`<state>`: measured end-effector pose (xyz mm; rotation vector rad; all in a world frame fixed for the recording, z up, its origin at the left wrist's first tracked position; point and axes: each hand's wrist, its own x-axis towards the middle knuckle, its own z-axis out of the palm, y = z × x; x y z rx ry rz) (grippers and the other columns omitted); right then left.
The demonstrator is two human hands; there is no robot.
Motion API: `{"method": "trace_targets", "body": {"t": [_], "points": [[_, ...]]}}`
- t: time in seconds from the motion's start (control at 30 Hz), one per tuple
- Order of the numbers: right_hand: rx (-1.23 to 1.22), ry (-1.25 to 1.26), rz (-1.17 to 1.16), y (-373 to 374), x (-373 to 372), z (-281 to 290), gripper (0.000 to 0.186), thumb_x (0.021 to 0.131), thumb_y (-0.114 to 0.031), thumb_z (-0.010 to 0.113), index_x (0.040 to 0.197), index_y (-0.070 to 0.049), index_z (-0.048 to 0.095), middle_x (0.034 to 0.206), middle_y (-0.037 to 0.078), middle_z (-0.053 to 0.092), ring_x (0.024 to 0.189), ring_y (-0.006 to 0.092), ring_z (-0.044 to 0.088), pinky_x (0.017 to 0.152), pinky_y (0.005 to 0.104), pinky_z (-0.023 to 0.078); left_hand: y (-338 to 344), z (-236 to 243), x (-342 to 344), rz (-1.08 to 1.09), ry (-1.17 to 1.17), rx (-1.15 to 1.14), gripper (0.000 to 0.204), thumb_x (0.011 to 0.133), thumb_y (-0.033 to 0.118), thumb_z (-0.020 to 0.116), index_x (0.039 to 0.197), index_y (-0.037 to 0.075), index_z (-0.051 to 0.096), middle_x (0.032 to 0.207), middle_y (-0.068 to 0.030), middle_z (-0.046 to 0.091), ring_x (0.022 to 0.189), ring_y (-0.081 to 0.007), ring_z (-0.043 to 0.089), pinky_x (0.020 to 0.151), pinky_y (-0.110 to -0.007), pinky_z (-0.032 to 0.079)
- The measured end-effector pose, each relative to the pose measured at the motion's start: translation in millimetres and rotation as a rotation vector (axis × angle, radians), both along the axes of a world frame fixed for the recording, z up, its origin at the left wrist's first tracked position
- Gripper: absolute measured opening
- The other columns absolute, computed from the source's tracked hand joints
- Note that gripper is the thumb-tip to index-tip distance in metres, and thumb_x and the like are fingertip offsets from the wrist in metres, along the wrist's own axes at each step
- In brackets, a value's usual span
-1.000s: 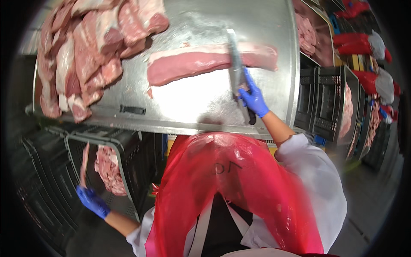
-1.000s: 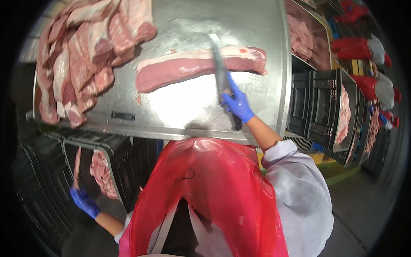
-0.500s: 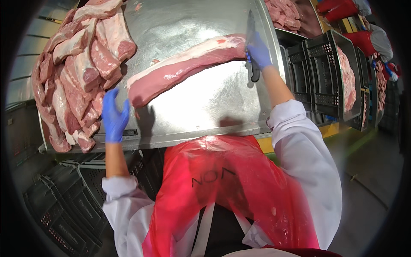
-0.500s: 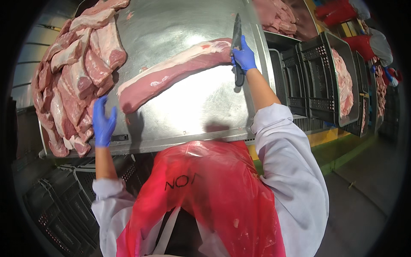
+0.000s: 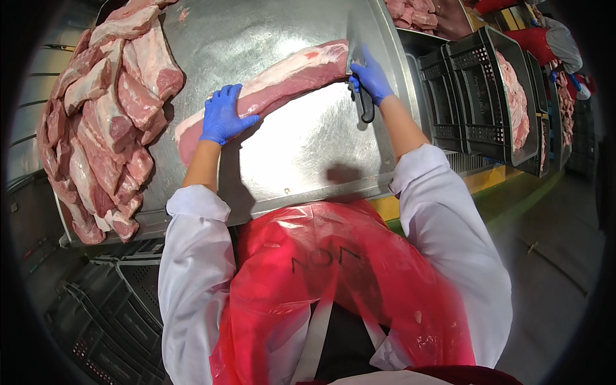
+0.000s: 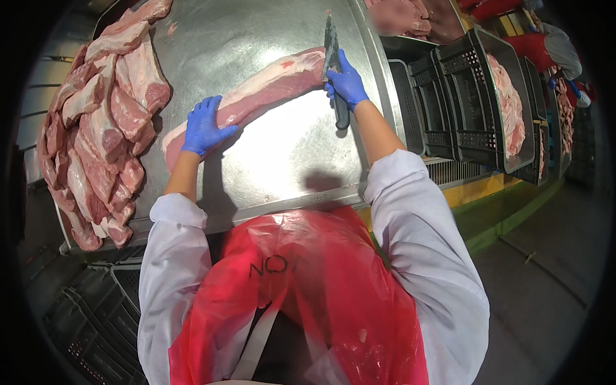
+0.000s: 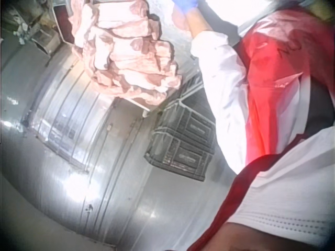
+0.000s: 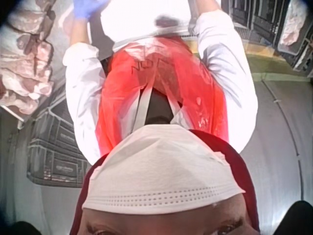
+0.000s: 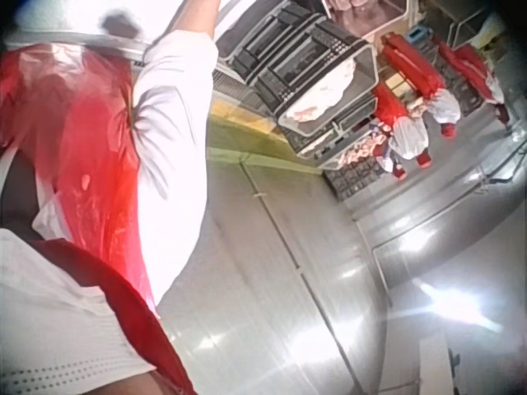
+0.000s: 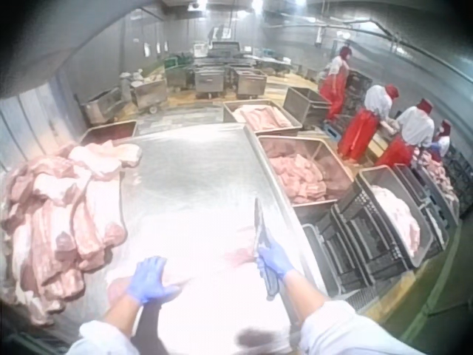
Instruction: The person uses a knife to trim fat and slice large pieces of raw meat on a stainless steel table. They handle the meat with gloved hands, separating lean portions from fat and placing the cut pieces into a nearby crate.
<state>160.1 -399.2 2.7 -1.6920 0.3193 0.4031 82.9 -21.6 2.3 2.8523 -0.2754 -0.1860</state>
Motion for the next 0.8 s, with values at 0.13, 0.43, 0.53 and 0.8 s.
{"method": "trace_targets", "body": {"t": [0.13,0.43,0.53,0.8], "points": [[-0.086,-0.061,0.040,22,-85,19,0.077,0.093,-0.005,0.059,0.161,-0.017,0.025,0.100,0.013,0.068,0.064,0.0100,0.061,0.058,0.0273,0.051,1,-6,-14,-0.005,-0.030,-0.006,0.094,0.068,0.061,0.077,0.139,0.006,0.051,0.138,-0.0193,0.053,0.125,-0.0395,0.052,0.107,-0.052,0.038],[-0.091,0.035,0.151,20,-67,22,0.074,0.097,-0.012,0.059,0.161,-0.021,0.023,0.089,0.011,0.067,0.064,0.0159,0.062,0.061,0.0344,0.055,-33,7,-35,-0.104,0.012,-0.005,0.095,0.069,0.064,0.075,0.136,0.001,0.051,0.134,-0.0220,0.053,0.118,-0.0408,0.052,0.101,-0.051,0.040],[-0.210,-0.037,0.365,-27,-180,19,0.077,0.093,-0.001,0.056,0.161,-0.021,0.027,0.087,0.007,0.063,0.069,0.0115,0.062,0.066,0.0306,0.053,-42,18,-51,-0.098,0.127,0.015,0.088,0.069,0.064,0.075,0.127,0.000,0.057,0.123,-0.0210,0.056,0.111,-0.0405,0.053,0.097,-0.051,0.042],[-0.308,-0.785,0.105,-146,27,42,0.074,0.095,-0.009,0.061,0.161,-0.018,0.027,0.098,0.009,0.066,0.068,0.0102,0.059,0.064,0.0268,0.054,-208,42,48,-0.036,-0.288,-0.231,0.046,0.081,0.047,0.073,0.094,0.003,0.067,0.091,-0.0189,0.067,0.087,-0.0374,0.066,0.078,-0.046,0.053]]}}
